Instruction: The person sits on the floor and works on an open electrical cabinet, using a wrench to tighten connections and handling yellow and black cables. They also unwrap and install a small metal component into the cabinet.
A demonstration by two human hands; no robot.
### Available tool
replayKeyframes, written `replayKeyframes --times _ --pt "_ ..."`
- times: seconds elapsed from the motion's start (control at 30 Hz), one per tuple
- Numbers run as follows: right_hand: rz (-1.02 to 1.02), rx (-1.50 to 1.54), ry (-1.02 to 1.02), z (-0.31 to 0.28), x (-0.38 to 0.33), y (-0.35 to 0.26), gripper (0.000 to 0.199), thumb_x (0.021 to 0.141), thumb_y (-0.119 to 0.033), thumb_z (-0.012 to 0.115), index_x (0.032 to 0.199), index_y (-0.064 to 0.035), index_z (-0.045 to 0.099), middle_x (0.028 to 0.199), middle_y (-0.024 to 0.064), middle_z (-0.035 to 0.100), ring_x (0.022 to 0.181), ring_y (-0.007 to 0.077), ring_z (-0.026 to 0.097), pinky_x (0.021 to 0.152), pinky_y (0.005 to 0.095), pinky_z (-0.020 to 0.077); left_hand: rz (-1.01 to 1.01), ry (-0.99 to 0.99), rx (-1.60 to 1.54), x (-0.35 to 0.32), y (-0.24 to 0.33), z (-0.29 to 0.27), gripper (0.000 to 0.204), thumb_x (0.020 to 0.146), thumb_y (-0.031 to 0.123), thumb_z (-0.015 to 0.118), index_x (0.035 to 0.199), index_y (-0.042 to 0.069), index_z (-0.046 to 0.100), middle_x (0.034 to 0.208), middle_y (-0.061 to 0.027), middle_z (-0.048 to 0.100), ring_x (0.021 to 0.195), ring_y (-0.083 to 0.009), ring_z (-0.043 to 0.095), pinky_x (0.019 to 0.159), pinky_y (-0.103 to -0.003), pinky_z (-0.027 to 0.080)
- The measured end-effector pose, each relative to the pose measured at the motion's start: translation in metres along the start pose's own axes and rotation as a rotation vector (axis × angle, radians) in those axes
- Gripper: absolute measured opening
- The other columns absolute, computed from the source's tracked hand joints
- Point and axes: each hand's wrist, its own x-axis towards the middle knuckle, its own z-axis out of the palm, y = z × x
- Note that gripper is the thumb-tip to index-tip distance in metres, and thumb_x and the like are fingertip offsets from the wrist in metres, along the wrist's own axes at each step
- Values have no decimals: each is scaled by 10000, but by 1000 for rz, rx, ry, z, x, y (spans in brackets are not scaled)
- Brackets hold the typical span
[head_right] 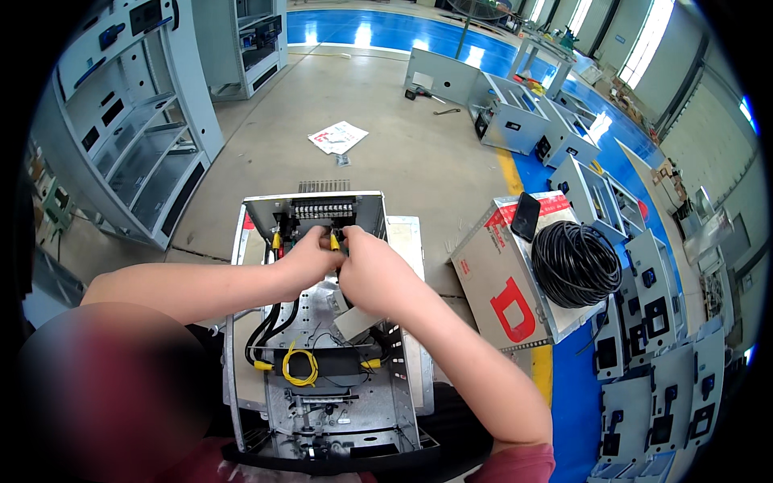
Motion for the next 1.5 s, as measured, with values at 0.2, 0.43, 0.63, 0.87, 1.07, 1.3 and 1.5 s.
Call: replayKeyframes --times 0.2,0.43,0.63,0.87,1.07,1.3,1.5 --pt "325 371 -40 44 66 32 463 953 -22 548 1405 76 531 1208 165 684 1045 232 699 825 352 565 -4 19 -324 14 -8 -4 312 1040 223 587 1197 -47 598 1026 -145 692 841 -221 717 768 -347 576" --pt "420 675 -70 41 71 35 426 979 -8 486 1394 36 574 1227 96 645 1069 184 665 891 358 566 -131 114 -187 17 -5 7 257 1077 159 509 1209 -55 558 1023 -157 659 760 -238 698 655 -369 621" --pt "356 612 -47 44 70 39 453 954 15 470 1376 4 633 1204 82 660 1018 172 650 887 360 570 -89 174 -273 19 -10 16 240 1092 153 474 1247 -26 517 1039 -153 658 755 -254 702 642 -392 608" --pt "353 620 -89 41 78 40 401 906 39 466 1256 40 660 1079 83 662 919 189 626 823 388 572 -120 220 -600 -7 12 31 236 1094 132 466 1289 3 496 950 -130 651 732 -243 706 641 -408 609" --pt "378 648 -90 42 71 27 417 922 31 460 1293 37 650 1149 97 649 980 212 634 817 394 593 -37 292 -543 -2 -11 43 269 982 26 516 1247 1 560 797 -79 618 620 -177 578 544 -329 439" --pt "374 630 -45 38 68 30 451 952 18 436 1357 42 633 1179 99 654 1019 215 639 860 421 590 34 401 -623 4 -13 59 249 960 5 530 1194 -25 610 777 -74 620 603 -164 545 536 -327 403" --pt "349 617 0 47 84 48 338 985 -24 454 1223 11 691 1097 62 682 902 173 651 753 388 527 4 372 -601 5 -13 53 220 979 -13 479 1114 -29 653 843 -83 636 614 -171 570 546 -342 452"
